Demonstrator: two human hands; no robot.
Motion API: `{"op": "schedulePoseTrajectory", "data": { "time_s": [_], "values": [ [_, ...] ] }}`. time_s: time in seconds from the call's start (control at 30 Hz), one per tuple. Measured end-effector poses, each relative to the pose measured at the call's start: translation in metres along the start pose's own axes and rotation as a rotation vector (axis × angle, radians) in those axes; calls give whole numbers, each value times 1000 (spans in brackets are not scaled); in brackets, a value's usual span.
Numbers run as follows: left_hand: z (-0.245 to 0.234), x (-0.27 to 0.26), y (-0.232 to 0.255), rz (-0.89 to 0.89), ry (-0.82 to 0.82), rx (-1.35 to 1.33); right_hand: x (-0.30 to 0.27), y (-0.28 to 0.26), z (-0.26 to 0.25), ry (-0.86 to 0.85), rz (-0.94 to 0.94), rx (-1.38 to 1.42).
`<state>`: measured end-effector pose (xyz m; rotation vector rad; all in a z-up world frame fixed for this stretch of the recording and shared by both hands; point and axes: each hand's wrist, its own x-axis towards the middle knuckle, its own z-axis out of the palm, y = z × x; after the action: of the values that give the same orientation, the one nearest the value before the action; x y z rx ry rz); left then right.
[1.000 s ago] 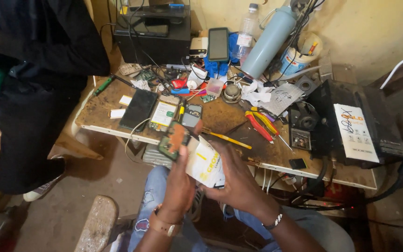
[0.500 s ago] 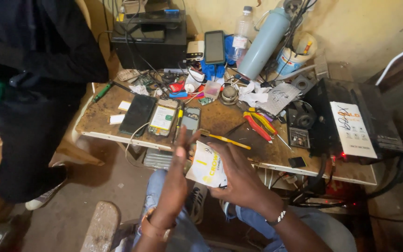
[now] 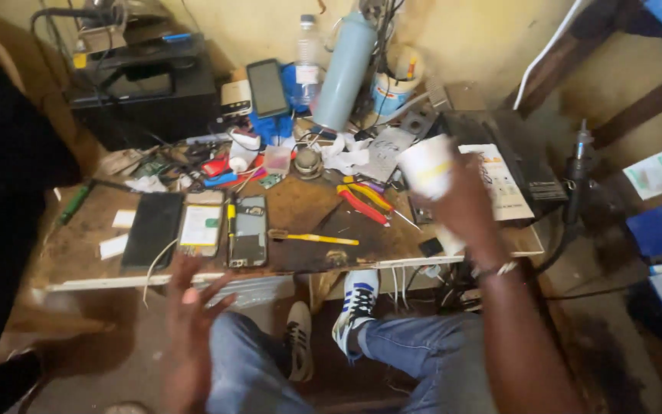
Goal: Reassembling a smartphone by installing the battery and internal components, then securing them with small screws using a precision screwdriver.
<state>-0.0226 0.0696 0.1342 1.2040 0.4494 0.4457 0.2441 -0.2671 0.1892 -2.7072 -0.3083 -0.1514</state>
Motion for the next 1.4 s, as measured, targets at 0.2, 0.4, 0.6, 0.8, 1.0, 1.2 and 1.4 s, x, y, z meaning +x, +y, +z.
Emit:
{"op": "schedulePoseTrajectory", "data": {
  "time_s": [0.2,0.4,0.6,0.8,1.0,1.2,1.4],
  "values": [
    [-43,8,33,82,242,77,82,143,-3,219,30,-402],
    [-82,40,-6,94,307,223,71,133,2,214,87,-569],
    [-46,96,-50,92,217,515,33,-48,-4,200,-308,29],
    [-25,161,-63,520,226,1159,41,-112,88,-534,-523,213],
    [-30,180,-63,316,285,1611,46,-146,123,-662,-623,-123],
    [-31,199,-79,309,271,1625,48,-165,96,-611,-591,130],
    [-30,234,-106,375,446,1784,42,-177,82,-519,-622,107]
  ]
}}
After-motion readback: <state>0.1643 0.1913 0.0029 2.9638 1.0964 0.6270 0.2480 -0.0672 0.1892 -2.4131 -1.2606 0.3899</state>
